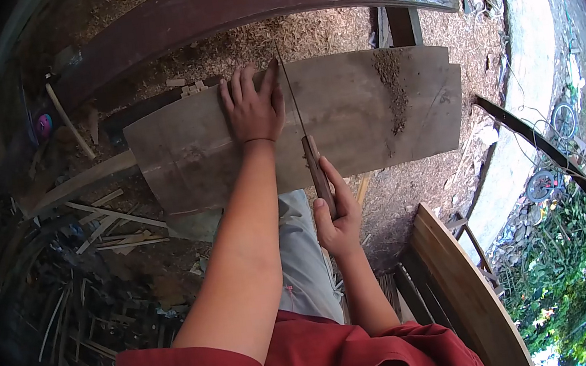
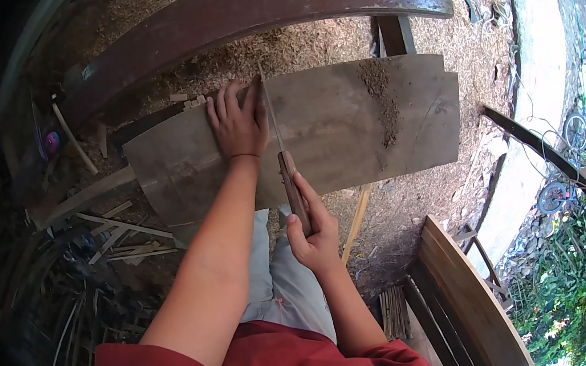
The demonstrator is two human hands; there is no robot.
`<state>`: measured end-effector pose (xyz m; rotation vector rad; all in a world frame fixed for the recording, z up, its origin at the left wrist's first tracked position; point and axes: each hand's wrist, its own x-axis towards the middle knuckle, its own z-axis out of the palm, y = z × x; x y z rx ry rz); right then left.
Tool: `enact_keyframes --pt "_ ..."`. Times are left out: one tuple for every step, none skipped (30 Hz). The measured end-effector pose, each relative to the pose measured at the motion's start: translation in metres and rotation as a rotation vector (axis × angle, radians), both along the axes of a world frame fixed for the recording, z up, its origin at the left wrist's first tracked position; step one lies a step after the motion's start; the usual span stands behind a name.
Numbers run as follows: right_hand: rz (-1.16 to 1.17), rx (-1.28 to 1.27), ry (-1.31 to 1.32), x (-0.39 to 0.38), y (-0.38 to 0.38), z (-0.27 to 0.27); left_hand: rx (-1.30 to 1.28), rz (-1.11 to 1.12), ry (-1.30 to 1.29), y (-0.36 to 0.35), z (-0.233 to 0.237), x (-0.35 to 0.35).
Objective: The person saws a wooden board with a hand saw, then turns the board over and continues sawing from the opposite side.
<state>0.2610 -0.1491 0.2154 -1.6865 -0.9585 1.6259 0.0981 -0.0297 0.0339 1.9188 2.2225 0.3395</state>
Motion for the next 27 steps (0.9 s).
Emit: enact_keyframes --pt "-0.016 0.006 0.006 -0.001 0.0 -0.001 0.0 -0.003 0.004 0.0 0.001 0.0" --pt "-0.031 0.012 0.011 -0.002 -0.001 -0.001 0.0 -0.006 0.003 0.001 0.002 0.0" --pt "-0.033 0.013 0.011 -0.001 -0.001 -0.003 0.008 -0.005 0.003 0.001 0.001 0.0" --pt "-0.021 0.028 -0.011 -0.001 -0.003 -0.005 0.015 -0.004 0.003 0.001 0.0 0.0" --pt "-0.009 0.043 -0.032 -0.001 -0.005 -0.007 0.014 -0.006 0.004 0.0 -0.001 0.0" --pt "-0.012 0.042 -0.03 -0.002 -0.004 -0.005 0.016 -0.005 -0.002 0.0 -0.001 0.0" --pt "-0.023 0.018 -0.009 -0.003 -0.002 -0.001 0.016 -0.004 -0.009 0.0 -0.002 0.0" --pt "-0.035 -0.005 0.013 -0.003 -0.001 0.0 0.016 -0.007 -0.008 0.0 -0.002 -0.001" --pt "-0.037 -0.005 0.014 -0.004 -0.001 -0.002 0.022 -0.01 -0.007 0.0 -0.003 -0.001" --pt "-0.009 0.083 -0.03 -0.005 -0.001 -0.005 0.028 -0.013 -0.005 -0.001 -0.003 -0.001" --pt "0.02 0.171 -0.075 -0.006 -0.002 -0.007 0.029 -0.015 -0.004 -0.001 -0.004 -0.002" --pt "0.019 0.171 -0.073 -0.005 -0.002 -0.007 0.032 -0.013 -0.009 -0.001 -0.004 -0.002" --pt "0.022 0.12 -0.057 -0.005 -0.003 -0.005 0.037 -0.011 -0.016 -0.001 -0.005 -0.002" --pt "0.025 0.069 -0.042 -0.004 -0.004 -0.004 0.036 -0.013 -0.014 -0.001 -0.005 -0.001" --pt "0.025 0.068 -0.04 -0.004 -0.004 -0.004 0.035 -0.01 -0.013 -0.001 -0.004 -0.001" --pt "0.037 0.088 -0.05 -0.004 -0.003 -0.005 0.034 -0.006 -0.012 -0.001 -0.003 -0.001" --pt "0.05 0.107 -0.061 -0.004 -0.003 -0.006 0.032 -0.003 -0.011 -0.001 -0.002 -0.001" --pt "0.053 0.105 -0.06 -0.005 -0.003 -0.007 0.032 -0.007 -0.008 -0.001 -0.002 -0.001" --pt "0.033 0.134 -0.048 -0.006 -0.002 -0.008 0.032 -0.01 -0.006 0.0 -0.002 -0.001" --pt "0.013 0.164 -0.037 -0.007 -0.001 -0.008 0.031 -0.007 -0.005 0.0 -0.001 0.0" --pt "0.015 0.163 -0.036 -0.007 0.0 -0.008 0.04 -0.008 -0.007 -0.001 -0.002 -0.001" --pt "0.035 0.171 -0.056 -0.006 0.002 -0.006 0.05 -0.011 -0.009 0.0 -0.002 0.0" --pt "0.054 0.18 -0.076 -0.006 0.005 -0.004 0.05 -0.01 -0.01 0.0 -0.003 0.0" --pt "0.055 0.18 -0.078 -0.006 0.006 -0.003 0.04 -0.002 -0.01 0.0 -0.003 -0.001" --pt "0.056 0.176 -0.078 -0.006 0.008 -0.001 0.03 0.005 -0.009 0.0 -0.003 0.0" --pt "0.057 0.173 -0.077 -0.007 0.009 0.0 0.029 0.006 -0.01 0.0 -0.003 0.0" --pt "0.057 0.172 -0.077 -0.007 0.01 0.001 0.022 0.021 -0.024 0.0 -0.003 0.001"
